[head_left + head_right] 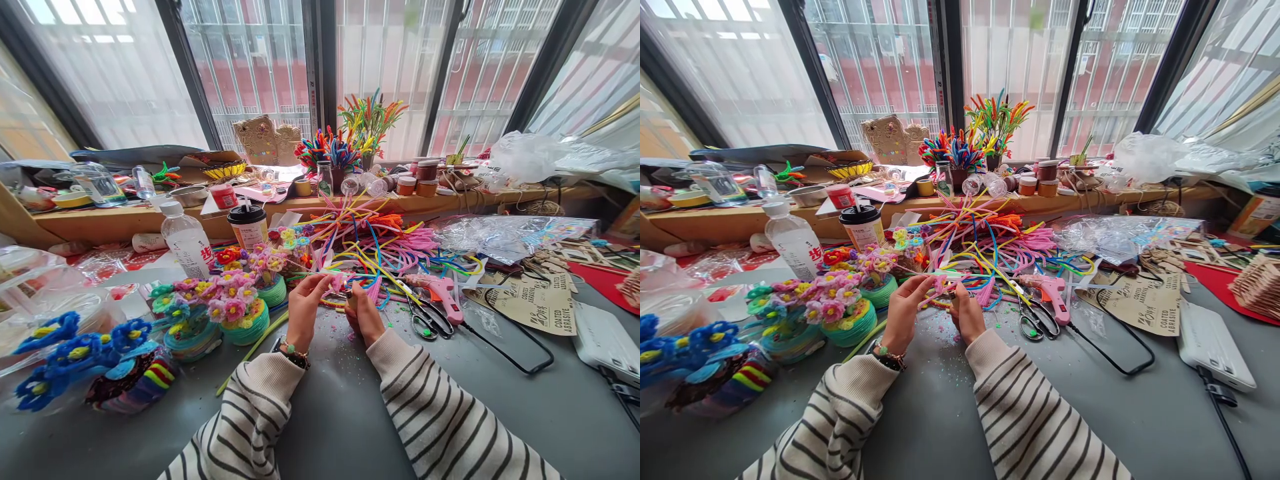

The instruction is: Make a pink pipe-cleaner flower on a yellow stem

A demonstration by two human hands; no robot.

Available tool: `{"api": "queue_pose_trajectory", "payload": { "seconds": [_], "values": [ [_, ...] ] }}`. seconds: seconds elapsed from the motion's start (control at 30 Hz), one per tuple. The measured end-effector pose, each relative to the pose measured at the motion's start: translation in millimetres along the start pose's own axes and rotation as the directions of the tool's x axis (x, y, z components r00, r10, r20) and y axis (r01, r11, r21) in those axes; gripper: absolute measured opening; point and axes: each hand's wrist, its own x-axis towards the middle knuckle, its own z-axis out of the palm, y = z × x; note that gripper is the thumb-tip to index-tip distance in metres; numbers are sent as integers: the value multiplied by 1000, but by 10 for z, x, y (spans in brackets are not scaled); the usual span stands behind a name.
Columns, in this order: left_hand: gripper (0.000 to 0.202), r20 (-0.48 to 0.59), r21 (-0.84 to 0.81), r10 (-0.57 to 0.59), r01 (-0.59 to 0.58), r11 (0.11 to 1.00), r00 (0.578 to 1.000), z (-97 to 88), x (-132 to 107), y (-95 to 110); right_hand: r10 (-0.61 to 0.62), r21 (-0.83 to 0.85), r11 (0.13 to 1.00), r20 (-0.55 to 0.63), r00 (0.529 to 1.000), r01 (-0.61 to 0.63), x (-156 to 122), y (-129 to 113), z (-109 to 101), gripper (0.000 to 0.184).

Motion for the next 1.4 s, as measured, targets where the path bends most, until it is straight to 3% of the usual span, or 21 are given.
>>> {"api": "queue_pose_trajectory", "payload": {
  "seconds": [0.13,0.27,0.47,0.6,0.83,0.93,1.0,1.13,1.27,1.4],
  "values": [
    [18,-21,-1,-15,15,1000,1000,-1,3,0,98,58,993,14,995,-98,-1,-10,-39,59],
    [16,-12,-60,-40,40,997,999,-14,16,-3,62,139,988,23,998,-65,7,-34,-112,62],
    [12,180,-358,-187,241,902,966,-38,32,1,0,180,984,-39,999,6,6,-70,-203,64],
    [13,257,-419,-220,314,852,941,-32,12,13,-26,152,988,-63,998,36,-10,-83,-203,66],
    [12,303,-441,-234,354,825,924,-25,3,19,-115,71,990,-76,990,120,9,-62,-209,67],
    [8,300,-457,-245,365,811,922,-16,4,33,-210,-93,976,-130,969,199,21,-63,-250,66],
    [8,294,-457,-253,368,809,922,-14,3,37,-343,-323,905,-164,925,278,33,-64,-295,58],
    [9,299,-457,-236,356,815,925,-27,1,37,-613,-742,565,-84,786,362,102,-17,-416,27],
    [8,275,-398,-215,315,862,937,-33,0,57,-693,-896,302,30,720,327,201,91,-531,37],
    [14,267,-302,-194,273,914,944,-32,-6,69,-757,-959,163,30,652,233,231,138,-583,44]
  ]
}}
